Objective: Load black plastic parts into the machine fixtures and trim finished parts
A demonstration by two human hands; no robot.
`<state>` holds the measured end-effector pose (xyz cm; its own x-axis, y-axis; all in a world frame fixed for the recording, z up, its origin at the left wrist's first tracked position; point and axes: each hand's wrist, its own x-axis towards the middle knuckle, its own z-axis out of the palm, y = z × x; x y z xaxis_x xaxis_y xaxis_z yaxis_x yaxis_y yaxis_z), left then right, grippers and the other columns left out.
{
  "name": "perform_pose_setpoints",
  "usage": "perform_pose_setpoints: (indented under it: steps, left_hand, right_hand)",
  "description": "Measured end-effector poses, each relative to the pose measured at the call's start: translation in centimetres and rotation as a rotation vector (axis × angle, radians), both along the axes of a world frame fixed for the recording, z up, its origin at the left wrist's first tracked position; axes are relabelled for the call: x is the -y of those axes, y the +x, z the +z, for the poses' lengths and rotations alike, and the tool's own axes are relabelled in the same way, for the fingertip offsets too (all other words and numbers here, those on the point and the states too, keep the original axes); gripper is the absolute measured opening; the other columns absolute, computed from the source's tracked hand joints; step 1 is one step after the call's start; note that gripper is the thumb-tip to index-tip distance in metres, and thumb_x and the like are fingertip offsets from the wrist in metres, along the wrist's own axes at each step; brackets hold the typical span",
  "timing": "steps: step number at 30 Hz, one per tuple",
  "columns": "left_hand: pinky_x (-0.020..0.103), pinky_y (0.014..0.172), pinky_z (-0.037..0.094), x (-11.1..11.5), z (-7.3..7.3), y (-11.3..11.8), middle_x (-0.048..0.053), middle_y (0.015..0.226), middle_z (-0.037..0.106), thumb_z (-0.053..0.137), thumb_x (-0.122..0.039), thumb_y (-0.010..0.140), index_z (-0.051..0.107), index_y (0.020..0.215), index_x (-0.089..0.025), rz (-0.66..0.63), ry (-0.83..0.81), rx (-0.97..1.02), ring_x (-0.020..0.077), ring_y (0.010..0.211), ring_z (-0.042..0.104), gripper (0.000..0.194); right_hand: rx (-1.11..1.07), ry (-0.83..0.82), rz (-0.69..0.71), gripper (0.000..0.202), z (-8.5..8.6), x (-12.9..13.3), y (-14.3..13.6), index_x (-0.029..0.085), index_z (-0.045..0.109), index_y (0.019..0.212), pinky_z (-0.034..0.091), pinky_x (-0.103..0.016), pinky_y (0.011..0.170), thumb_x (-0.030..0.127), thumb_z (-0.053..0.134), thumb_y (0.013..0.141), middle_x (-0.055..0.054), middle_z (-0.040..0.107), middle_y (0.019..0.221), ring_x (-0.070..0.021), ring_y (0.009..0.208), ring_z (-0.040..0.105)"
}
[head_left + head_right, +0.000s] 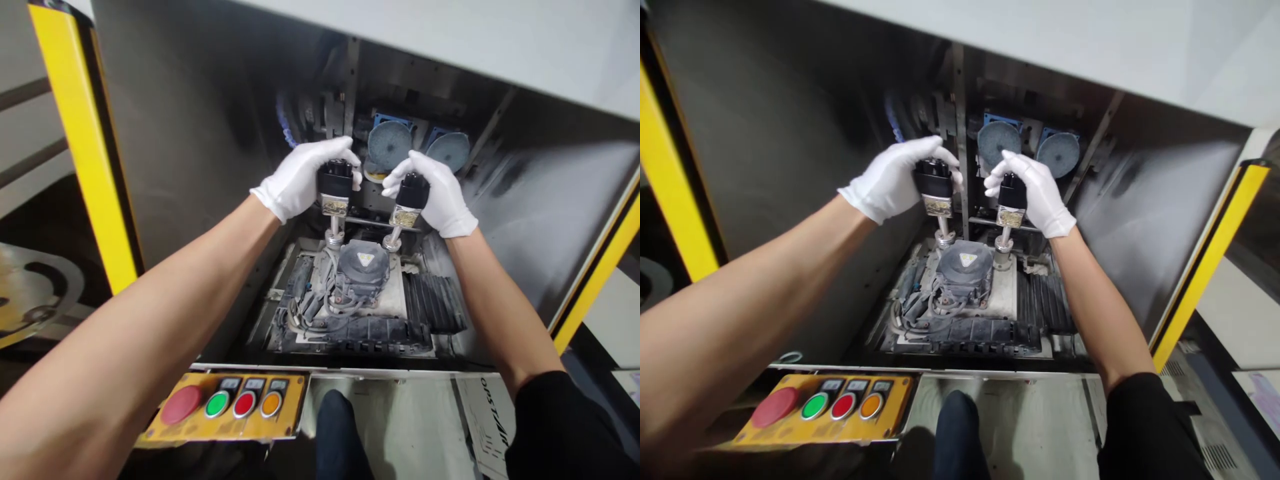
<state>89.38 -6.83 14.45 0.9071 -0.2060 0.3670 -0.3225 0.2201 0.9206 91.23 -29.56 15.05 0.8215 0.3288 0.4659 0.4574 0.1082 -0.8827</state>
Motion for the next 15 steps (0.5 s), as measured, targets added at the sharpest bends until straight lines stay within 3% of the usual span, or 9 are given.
perform_pose_setpoints:
  steps: [5, 10, 15]
  left_hand:
    - [0.041, 0.073, 0.059, 0.4, 0.2, 0.3, 0.010, 0.079, 0.069, 0.064, -0.036, 0.093, 0.067, 0.083, -0.015, 0.009, 0.035, -0.144, 0.0228, 0.070, 0.068, 0.024]
    - [0.039, 0.066, 0.059, 1.1, -0.5, 0.1, 0.007, 0.072, 0.065, 0.064, -0.030, 0.091, 0.064, 0.078, -0.015, 0.044, -0.053, -0.173, 0.0200, 0.063, 0.062, 0.021]
    - [0.034, 0.057, 0.055, 1.5, -0.1, -0.8, 0.006, 0.067, 0.063, 0.061, -0.022, 0.095, 0.063, 0.076, -0.010, 0.057, -0.113, -0.141, 0.0180, 0.057, 0.062, 0.023]
  right_hand:
    - [-0.124, -0.028, 0.038, 0.059, -0.6, -0.2, 0.5, 0.020, 0.065, 0.073, 0.064, -0.039, 0.072, 0.077, 0.069, 0.086, -0.005, 0.071, 0.071, -0.0203, 0.065, 0.071]
    - [-0.083, -0.022, 0.015, 0.047, -1.2, -0.2, 0.9, 0.022, 0.064, 0.070, 0.063, -0.041, 0.070, 0.066, 0.072, 0.087, 0.000, 0.065, 0.064, -0.0201, 0.061, 0.068]
    - [-0.077, 0.004, -0.020, 0.045, -1.6, -0.6, 0.6, 0.023, 0.063, 0.070, 0.063, -0.040, 0.077, 0.062, 0.063, 0.093, 0.000, 0.063, 0.063, -0.0177, 0.063, 0.068]
